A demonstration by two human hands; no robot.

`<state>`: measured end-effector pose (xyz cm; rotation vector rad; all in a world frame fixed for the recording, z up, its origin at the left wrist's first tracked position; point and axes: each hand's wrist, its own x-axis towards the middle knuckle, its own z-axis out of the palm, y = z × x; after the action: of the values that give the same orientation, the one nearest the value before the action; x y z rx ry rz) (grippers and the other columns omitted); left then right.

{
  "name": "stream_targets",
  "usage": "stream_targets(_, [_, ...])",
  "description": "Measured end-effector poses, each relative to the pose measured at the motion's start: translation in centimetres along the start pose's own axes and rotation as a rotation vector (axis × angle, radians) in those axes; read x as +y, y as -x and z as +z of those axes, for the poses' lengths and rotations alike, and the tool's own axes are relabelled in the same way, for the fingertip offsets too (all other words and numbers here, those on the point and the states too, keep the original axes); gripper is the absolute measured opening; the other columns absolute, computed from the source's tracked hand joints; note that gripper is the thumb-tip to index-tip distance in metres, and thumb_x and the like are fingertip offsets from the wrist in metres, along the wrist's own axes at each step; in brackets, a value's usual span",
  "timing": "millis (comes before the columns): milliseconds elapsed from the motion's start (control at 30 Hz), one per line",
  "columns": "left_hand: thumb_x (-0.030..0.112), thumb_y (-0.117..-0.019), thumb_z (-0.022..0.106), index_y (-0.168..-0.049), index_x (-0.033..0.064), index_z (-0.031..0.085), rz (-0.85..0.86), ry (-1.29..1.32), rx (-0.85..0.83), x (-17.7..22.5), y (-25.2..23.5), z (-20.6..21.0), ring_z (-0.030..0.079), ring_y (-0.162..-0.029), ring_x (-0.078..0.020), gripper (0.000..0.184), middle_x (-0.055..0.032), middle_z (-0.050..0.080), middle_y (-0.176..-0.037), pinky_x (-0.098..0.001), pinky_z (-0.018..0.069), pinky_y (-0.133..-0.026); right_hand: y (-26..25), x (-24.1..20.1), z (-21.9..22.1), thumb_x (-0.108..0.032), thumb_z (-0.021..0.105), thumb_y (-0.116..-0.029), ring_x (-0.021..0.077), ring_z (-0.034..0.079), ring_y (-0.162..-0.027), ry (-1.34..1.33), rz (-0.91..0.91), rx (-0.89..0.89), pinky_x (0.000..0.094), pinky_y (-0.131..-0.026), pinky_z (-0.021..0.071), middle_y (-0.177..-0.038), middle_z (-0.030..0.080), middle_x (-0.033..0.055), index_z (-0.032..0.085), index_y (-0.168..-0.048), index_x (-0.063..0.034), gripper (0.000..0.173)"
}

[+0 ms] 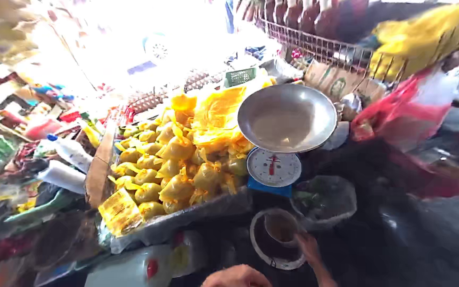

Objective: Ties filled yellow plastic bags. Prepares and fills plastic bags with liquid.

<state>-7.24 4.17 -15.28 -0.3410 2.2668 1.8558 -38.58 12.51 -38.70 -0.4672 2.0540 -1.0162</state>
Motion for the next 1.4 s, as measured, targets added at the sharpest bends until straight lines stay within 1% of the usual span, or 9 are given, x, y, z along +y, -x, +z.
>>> stream_targets(100, [0.026, -0.0918, 0.076, -0.132, 0.0139, 0.068, 0.037, 0.01, 0.053, 1.1, 1.0, -1.9, 0.067, -0.116, -0.0187, 0.043, -0.0053, 0.071, -0.126, -0.0466, 0.0534, -0.104, 3.3, -3.4, -1.6, -0.026, 0.072, -0.0921, 0.0337, 0.068, -0.093, -0.019, -0.045, 0.033, 0.0595, -0.086, 0.0549, -0.098, 0.071, 0.0213, 0.072, -0.104, 0.0028, 0.032])
stream_targets(333, [0.034, -0.0895, 0.079, -0.129, 0.0165, 0.069, -0.015, 0.163, 0.4, -0.1, 6.7, -11.8, 0.072, -0.101, -0.0195, 0.044, -0.0055, 0.075, -0.113, -0.0446, 0.0607, -0.092, 9.4, -10.6, -4.2, -0.029, 0.077, -0.0839, 0.0182, 0.064, -0.07, -0.261, -0.228, 0.192, 0.0416, -0.067, 0.0551, -0.076, 0.069, 0.0072, 0.071, -0.081, -0.0041, 0.026])
stream_targets(433, [0.028, -0.0884, 0.078, -0.113, 0.0105, 0.075, -0.067, 0.169, 0.649, -1.2, 7.3, -14.7, 0.073, -0.087, -0.0186, 0.03, -0.0064, 0.076, -0.098, -0.0428, 0.0615, -0.081, 12.3, -13.3, -5.2, -0.027, 0.078, -0.0854, 0.0116, 0.058, -0.062, -0.408, -0.288, 0.217, 0.0302, -0.059, 0.0493, -0.069, 0.064, 0.0019, 0.069, -0.076, -0.006, 0.024])
stream_targets(500, [0.03, -0.0889, 0.077, -0.106, 0.0093, 0.076, -0.094, 0.15, 0.762, -1.5, 6.2, -16.2, 0.073, -0.083, -0.0172, 0.026, -0.0055, 0.076, -0.092, -0.0419, 0.0616, -0.078, 14.0, -15.3, -6.0, -0.028, 0.076, -0.0871, 0.0096, 0.056, -0.06, -0.459, -0.317, 0.24, 0.0271, -0.056, 0.0476, -0.068, 0.063, -0.0002, 0.068, -0.074, -0.0073, 0.025])
stream_targets(667, [0.03, -0.0897, 0.078, -0.111, 0.0099, 0.075, -0.091, 0.201, 0.771, 0.4, 2.9, -18.3, 0.073, -0.09, -0.0181, 0.029, -0.0074, 0.076, -0.099, -0.0428, 0.0612, -0.084, 18.2, -20.8, -8.5, -0.03, 0.069, -0.0942, 0.0017, 0.058, -0.062, -0.495, -0.534, 0.217, 0.0202, -0.059, 0.0518, -0.071, 0.064, -0.0088, 0.068, -0.085, -0.0139, 0.018])
stream_targets(833, [0.042, -0.0921, 0.074, -0.102, 0.0128, 0.076, -0.142, 0.081, 0.818, 1.8, 0.6, -18.9, 0.07, -0.076, -0.0215, 0.031, -0.0084, 0.074, -0.088, -0.0486, 0.058, -0.071, 21.1, -25.8, -10.5, -0.042, 0.08, -0.0867, 0.0022, 0.056, -0.06, -0.458, -0.769, 0.248, 0.0216, -0.059, 0.051, -0.07, 0.062, -0.0103, 0.067, -0.082, -0.0205, 0.025])
stream_targets(1067, [0.05, -0.0898, 0.075, -0.08, 0.0125, 0.071, -0.097, -0.166, 0.907, 4.5, -1.2, -19.8, 0.065, -0.065, -0.0236, 0.039, -0.0071, 0.067, -0.071, -0.0528, 0.0525, -0.062, 23.2, -32.5, -11.0, -0.053, 0.065, -0.0976, 0.0069, 0.049, -0.05, -0.208, -0.919, 0.453, 0.0276, -0.049, 0.0461, -0.059, 0.05, -0.0072, 0.055, -0.069, -0.0205, 0.045])
stream_targets(1133, [0.053, -0.089, 0.074, -0.076, 0.013, 0.069, -0.131, -0.286, 0.926, 5.7, -1.5, -20.5, 0.065, -0.068, -0.0255, 0.042, -0.0069, 0.066, -0.071, -0.0559, 0.0518, -0.065, 23.7, -34.6, -11.3, -0.056, 0.061, -0.0984, 0.0081, 0.043, -0.045, -0.028, -0.933, 0.491, 0.029, -0.043, 0.0392, -0.055, 0.046, -0.0056, 0.052, -0.067, -0.0188, 0.05])
stream_targets(1400, [0.055, -0.0917, 0.069, -0.082, 0.0127, 0.071, -0.195, -0.54, 0.927, 9.8, -1.4, -19.9, 0.067, -0.078, -0.0304, 0.043, -0.0088, 0.068, -0.078, -0.059, 0.0531, -0.069, 25.7, -41.9, -11.6, -0.07, 0.055, -0.0953, 0.0189, 0.044, -0.049, 0.502, -0.914, 0.533, 0.045, -0.048, 0.0364, -0.055, 0.042, 0.002, 0.048, -0.066, -0.013, 0.064])
